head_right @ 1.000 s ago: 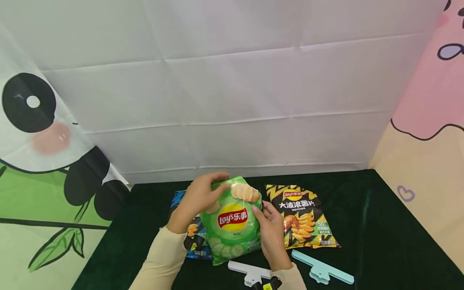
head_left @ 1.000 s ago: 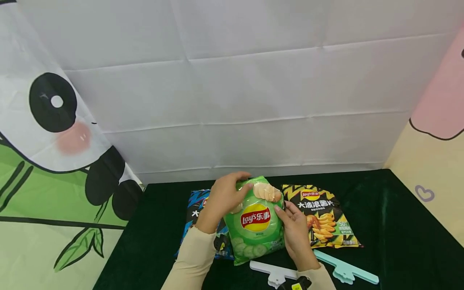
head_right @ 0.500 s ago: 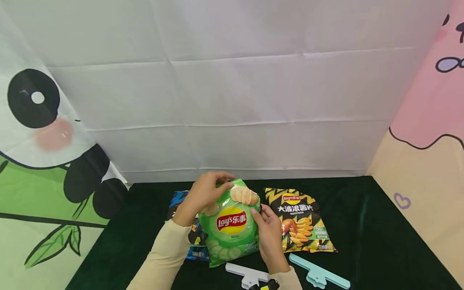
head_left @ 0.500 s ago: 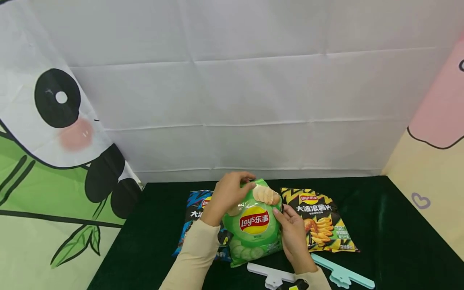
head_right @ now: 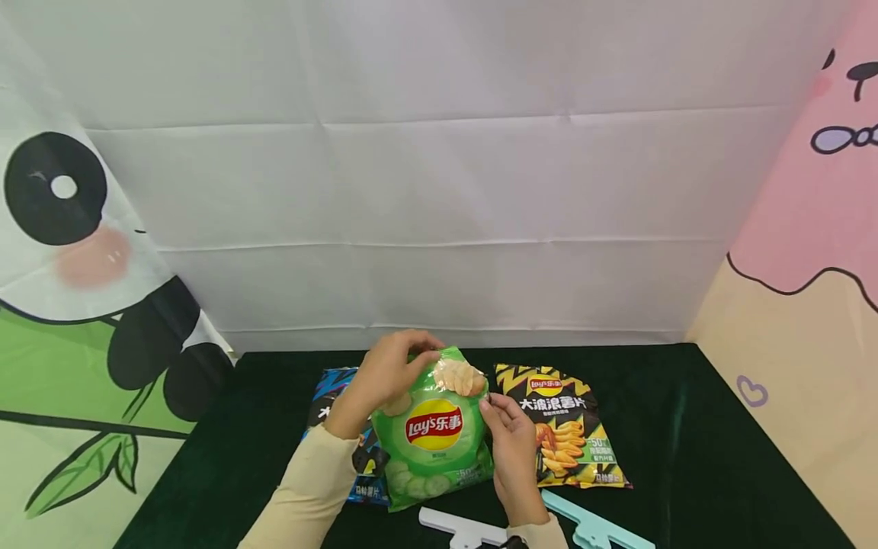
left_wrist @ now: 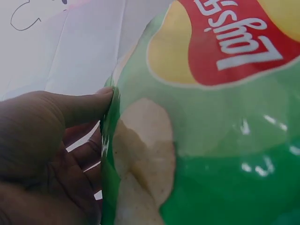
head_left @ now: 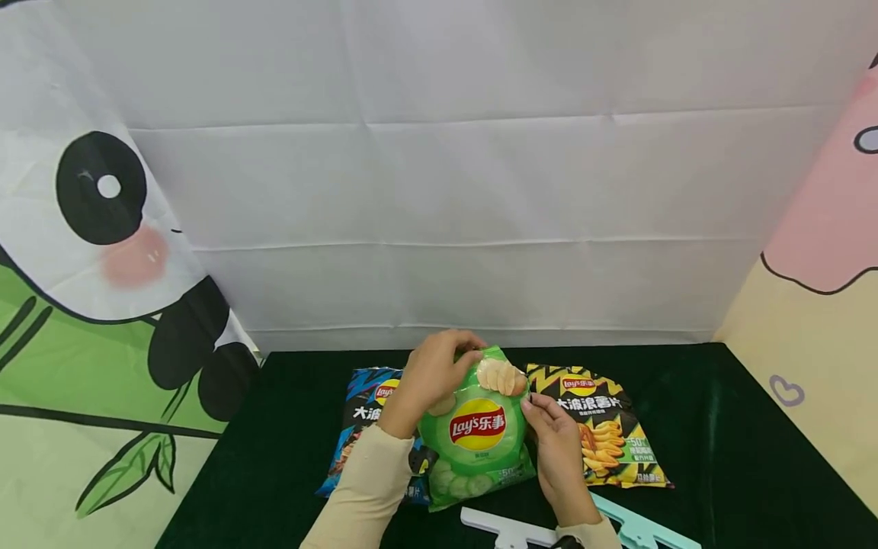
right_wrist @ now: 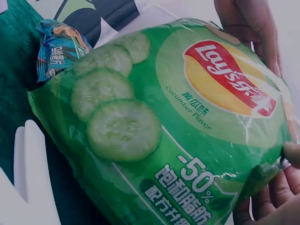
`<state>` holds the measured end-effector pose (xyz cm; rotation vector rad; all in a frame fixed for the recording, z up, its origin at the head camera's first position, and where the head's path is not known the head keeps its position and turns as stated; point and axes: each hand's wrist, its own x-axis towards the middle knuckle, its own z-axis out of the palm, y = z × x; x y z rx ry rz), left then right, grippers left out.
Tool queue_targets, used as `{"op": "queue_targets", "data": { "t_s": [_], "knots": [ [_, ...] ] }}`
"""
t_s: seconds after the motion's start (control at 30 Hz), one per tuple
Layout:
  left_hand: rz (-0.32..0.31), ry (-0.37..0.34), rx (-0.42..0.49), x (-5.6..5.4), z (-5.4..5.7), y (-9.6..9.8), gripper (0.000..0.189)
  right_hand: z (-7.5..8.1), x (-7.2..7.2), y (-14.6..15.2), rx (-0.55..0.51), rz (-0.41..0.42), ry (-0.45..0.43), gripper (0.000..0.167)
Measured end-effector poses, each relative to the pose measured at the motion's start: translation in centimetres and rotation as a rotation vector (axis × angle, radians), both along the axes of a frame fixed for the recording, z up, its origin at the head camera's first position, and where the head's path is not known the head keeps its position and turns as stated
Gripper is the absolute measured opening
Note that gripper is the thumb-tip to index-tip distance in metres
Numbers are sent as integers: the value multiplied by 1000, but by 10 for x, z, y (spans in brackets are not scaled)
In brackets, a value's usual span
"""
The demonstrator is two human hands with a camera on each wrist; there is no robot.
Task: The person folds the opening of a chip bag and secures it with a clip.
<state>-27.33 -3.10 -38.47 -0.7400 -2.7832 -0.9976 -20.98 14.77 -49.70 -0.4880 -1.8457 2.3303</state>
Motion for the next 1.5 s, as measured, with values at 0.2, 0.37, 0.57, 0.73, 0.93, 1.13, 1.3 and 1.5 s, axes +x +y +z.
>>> {"op": "queue_targets", "data": {
  "t_s": [0.2, 0.37, 0.57, 0.73, 0.93, 1.13, 1.3, 1.5],
  "knots": [
    [-18, -17, 7, 1, 3, 4, 21, 3, -1, -3, -18, 13, 17, 38],
    [-32, -46, -20, 1, 4, 7, 26, 4, -1, -3, -3, 6, 13, 37],
    [-18, -39, -30, 2, 5, 8, 25, 6, -1, -3, 16, 6, -10, 40],
    [-16, -21, -41, 1, 5, 8, 23, 6, 0, -3, 33, 1, -14, 40],
    [-14, -22, -39, 1, 5, 8, 23, 5, -1, -3, 42, 4, -21, 41],
    [-20, -7, -50, 4, 3, 6, 21, 4, 1, -2, 41, 4, -27, 40],
    [-12, 14, -43, 6, 3, 5, 20, 5, 0, -2, 42, -4, -10, 34],
    [-17, 27, -17, 6, 3, 3, 13, 3, -1, 0, 31, -25, 11, 21]
  ]
}}
